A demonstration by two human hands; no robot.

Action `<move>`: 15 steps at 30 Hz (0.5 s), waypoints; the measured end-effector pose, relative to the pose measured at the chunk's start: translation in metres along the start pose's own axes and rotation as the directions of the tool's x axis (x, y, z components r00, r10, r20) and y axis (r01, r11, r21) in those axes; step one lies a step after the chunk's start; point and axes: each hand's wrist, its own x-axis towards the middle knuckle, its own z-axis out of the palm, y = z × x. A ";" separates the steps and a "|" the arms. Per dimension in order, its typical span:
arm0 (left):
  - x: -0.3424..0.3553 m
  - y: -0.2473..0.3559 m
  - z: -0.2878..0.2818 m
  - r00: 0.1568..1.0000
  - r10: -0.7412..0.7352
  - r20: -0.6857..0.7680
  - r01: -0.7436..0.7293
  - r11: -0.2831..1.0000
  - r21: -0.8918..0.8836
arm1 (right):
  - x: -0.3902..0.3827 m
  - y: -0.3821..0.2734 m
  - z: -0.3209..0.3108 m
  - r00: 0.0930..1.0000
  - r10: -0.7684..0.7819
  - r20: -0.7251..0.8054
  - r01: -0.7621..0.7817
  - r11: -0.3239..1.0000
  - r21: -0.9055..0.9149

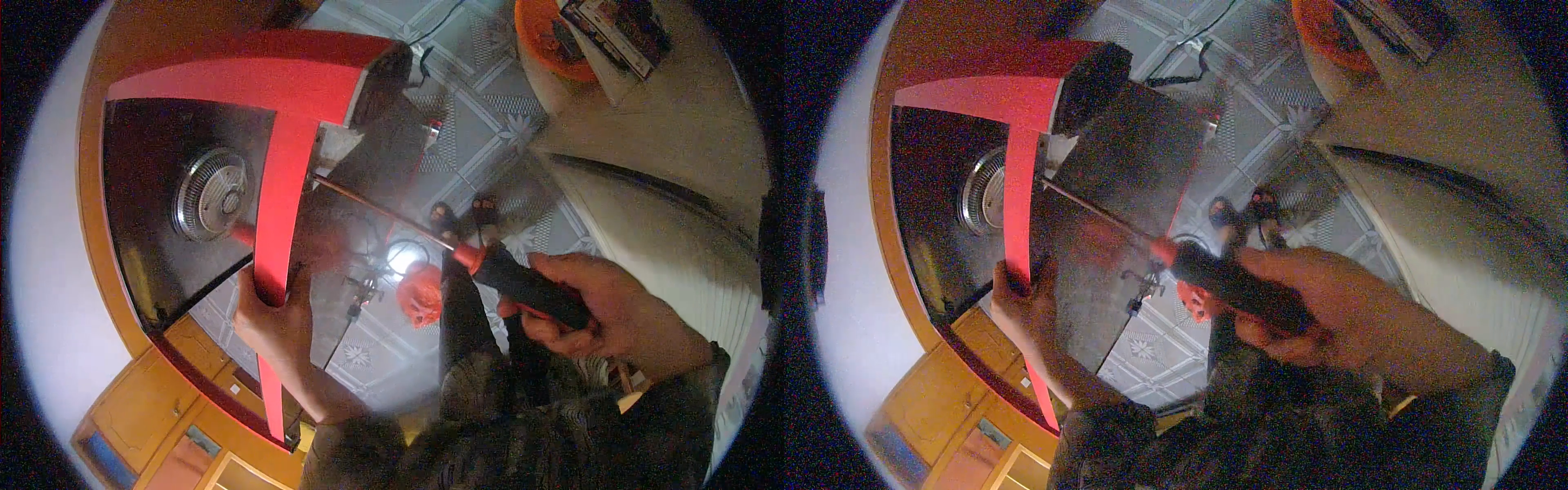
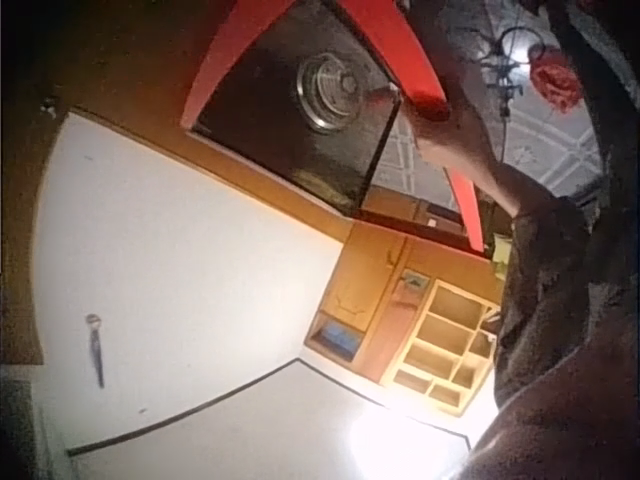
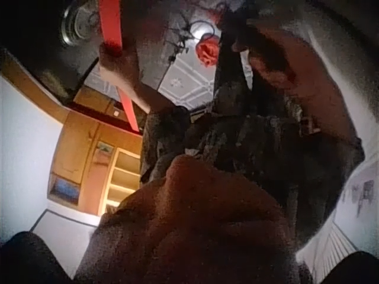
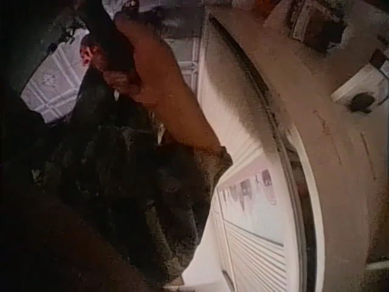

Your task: The person uses a screwdriver to remove and replace screws on a red metal appliance frame, then handles a red plastic bag and adjusts internal components by hand.

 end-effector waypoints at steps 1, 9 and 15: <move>-0.002 -0.003 0.000 1.000 0.000 -0.006 0.000 0.999 -0.053 | 0.002 0.002 -0.001 0.998 -0.028 0.057 0.029 0.999 -0.015; -0.001 -0.003 -0.001 1.000 0.002 -0.001 -0.003 1.000 -0.020 | -0.006 0.014 0.009 0.342 -0.867 0.361 0.453 -0.184 -0.872; 0.003 -0.003 -0.008 0.999 0.023 -0.022 -0.023 1.000 0.000 | -0.025 0.004 0.036 0.808 -0.590 0.006 0.401 0.541 -0.739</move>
